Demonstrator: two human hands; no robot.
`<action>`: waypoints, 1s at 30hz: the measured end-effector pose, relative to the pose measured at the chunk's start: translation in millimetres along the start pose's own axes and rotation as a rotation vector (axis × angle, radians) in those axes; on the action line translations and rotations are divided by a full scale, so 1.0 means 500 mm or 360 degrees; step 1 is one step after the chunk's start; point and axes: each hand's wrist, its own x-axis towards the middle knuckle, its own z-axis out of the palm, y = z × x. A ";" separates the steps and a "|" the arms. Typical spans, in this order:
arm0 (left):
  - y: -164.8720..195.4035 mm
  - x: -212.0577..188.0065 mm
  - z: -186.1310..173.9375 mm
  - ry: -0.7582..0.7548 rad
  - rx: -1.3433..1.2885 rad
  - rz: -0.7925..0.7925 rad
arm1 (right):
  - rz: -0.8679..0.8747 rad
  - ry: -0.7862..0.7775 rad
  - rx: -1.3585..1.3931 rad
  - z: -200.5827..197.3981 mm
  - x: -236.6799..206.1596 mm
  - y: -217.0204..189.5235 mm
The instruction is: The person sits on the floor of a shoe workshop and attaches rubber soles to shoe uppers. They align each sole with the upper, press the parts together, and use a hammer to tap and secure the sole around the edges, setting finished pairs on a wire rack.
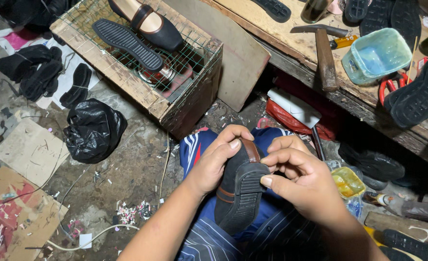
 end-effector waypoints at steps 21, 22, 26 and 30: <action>0.052 -0.038 0.051 0.0051 0.1379 0.0579 | -0.0004 0.0041 -0.0121 0.009 -0.026 0.002; 0.053 -0.039 0.051 0.0061 0.1373 0.0574 | -0.0006 0.0028 -0.0156 0.009 -0.027 0.002; 0.052 -0.047 0.056 0.0122 0.1284 0.0548 | 0.0049 0.0035 -0.0118 0.018 -0.026 -0.001; 0.049 -0.056 0.066 0.0227 0.1094 0.0550 | -0.0014 0.0101 0.0064 0.043 -0.018 -0.014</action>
